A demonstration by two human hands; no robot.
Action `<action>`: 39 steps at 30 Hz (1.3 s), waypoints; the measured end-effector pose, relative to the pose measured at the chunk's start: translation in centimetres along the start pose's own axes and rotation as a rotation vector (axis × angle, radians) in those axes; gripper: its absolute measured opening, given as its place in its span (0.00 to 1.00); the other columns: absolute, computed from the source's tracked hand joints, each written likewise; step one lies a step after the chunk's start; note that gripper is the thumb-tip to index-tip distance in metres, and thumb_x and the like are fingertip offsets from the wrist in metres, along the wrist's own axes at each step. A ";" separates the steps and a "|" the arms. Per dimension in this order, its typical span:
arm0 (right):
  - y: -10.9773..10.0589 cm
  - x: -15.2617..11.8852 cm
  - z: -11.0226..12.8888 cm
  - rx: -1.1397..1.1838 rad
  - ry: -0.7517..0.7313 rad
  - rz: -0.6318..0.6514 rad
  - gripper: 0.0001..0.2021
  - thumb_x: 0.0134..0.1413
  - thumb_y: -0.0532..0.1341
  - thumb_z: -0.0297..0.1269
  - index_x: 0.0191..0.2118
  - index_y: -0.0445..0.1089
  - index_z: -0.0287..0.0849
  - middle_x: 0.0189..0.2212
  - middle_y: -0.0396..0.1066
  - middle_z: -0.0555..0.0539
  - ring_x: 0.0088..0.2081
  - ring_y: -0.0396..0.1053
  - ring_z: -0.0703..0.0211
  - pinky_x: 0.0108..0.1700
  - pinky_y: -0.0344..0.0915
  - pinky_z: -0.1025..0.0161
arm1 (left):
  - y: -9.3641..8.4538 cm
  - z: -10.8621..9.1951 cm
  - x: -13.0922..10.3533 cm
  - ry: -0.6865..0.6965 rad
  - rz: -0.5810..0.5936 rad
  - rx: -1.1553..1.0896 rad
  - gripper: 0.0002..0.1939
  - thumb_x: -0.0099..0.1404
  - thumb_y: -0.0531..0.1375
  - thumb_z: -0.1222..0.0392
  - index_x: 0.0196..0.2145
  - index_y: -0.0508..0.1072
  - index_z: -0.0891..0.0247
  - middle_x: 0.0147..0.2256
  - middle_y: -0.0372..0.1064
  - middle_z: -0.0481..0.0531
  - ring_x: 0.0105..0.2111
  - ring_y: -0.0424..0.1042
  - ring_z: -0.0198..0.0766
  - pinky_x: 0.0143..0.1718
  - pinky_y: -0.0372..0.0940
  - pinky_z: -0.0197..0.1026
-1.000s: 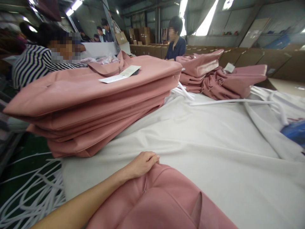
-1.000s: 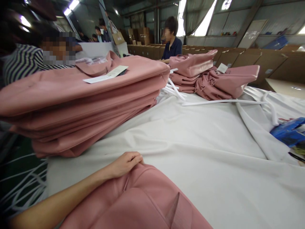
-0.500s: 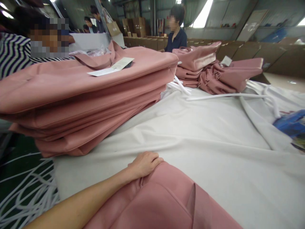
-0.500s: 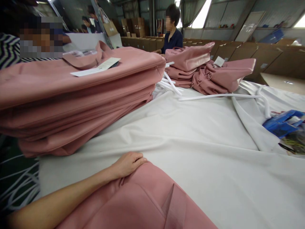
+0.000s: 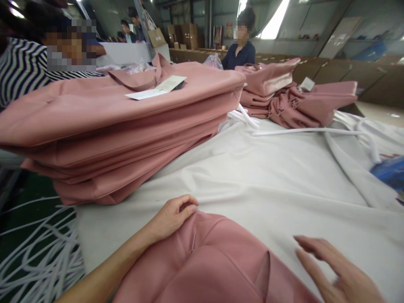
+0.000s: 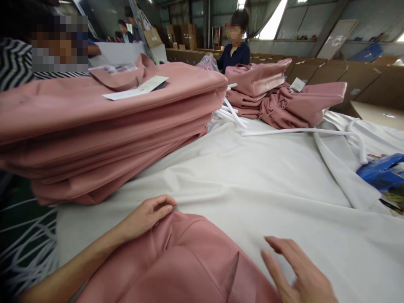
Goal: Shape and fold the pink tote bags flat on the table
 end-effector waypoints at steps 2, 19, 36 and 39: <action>3.4 3.0 5.2 0.083 -0.086 0.111 0.21 0.59 0.54 0.55 0.49 0.71 0.48 0.45 0.72 0.43 0.40 0.72 0.51 0.33 0.70 0.60 | -0.1 -0.7 -0.3 0.044 -0.023 0.043 0.10 0.67 0.54 0.57 0.41 0.73 0.61 0.40 0.72 0.48 0.42 0.70 0.38 0.46 0.63 0.38; 4.5 -1.7 16.8 -0.065 -0.954 0.008 0.13 0.65 0.47 0.27 0.32 0.63 0.43 0.20 0.64 0.51 0.21 0.64 0.62 0.24 0.60 0.66 | 1.2 -5.9 -5.3 0.660 0.269 0.330 0.43 0.56 0.67 0.43 0.63 0.56 0.59 0.55 0.66 0.60 0.55 0.65 0.48 0.58 0.59 0.49; 10.4 1.7 10.0 0.283 -0.196 0.534 0.15 0.64 0.52 0.50 0.30 0.58 0.46 0.21 0.61 0.56 0.24 0.59 0.62 0.28 0.52 0.64 | 5.4 -6.5 -0.1 0.255 0.789 0.165 0.22 0.59 0.63 0.45 0.49 0.73 0.57 0.38 0.73 0.45 0.34 0.69 0.36 0.35 0.61 0.33; 11.2 1.8 10.0 0.306 -0.171 0.578 0.15 0.64 0.52 0.49 0.30 0.61 0.45 0.23 0.65 0.56 0.26 0.61 0.62 0.30 0.53 0.64 | 7.6 -5.8 0.3 0.206 0.902 0.268 0.25 0.60 0.61 0.42 0.51 0.72 0.55 0.39 0.73 0.46 0.32 0.69 0.37 0.33 0.61 0.34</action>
Point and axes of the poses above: each hand's wrist, its own x-axis towards the middle knuckle, its own y-axis out of the palm, z = x × y, the point moved 8 cm from there along x, towards the middle knuckle
